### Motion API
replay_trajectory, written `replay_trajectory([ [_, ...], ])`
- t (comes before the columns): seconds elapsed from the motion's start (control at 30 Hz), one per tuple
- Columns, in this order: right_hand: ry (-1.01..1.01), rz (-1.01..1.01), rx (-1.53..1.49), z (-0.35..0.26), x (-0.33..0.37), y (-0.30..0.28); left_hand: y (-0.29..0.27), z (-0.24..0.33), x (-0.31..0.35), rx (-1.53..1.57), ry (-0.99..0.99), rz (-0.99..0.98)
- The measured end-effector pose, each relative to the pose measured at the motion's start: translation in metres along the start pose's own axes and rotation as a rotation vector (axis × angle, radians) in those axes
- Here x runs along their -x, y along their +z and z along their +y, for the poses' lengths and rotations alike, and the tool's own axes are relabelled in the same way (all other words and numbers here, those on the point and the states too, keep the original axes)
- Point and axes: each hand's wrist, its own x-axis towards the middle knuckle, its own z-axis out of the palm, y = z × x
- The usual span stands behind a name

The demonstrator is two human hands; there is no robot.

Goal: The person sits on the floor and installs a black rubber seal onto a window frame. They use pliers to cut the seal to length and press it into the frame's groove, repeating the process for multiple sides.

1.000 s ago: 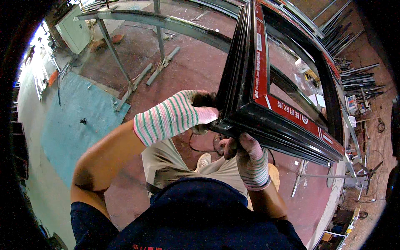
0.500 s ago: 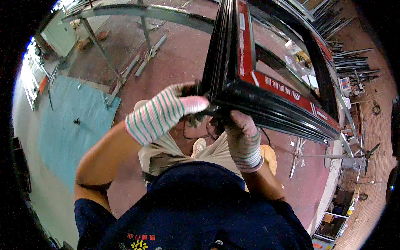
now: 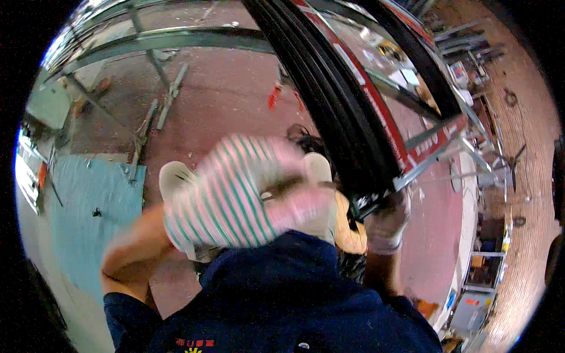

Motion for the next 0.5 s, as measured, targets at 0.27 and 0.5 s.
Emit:
replay_trajectory([
  [0.27,-0.14,0.16,0.132,-0.036,0.0,-0.022,-0.111,-0.063,-0.182,-1.05,0.677,0.282],
  [0.5,-0.263,0.265,0.227,-0.037,-0.005,-0.034,-0.116,-0.036,-0.22,-1.073,0.341,0.086],
])
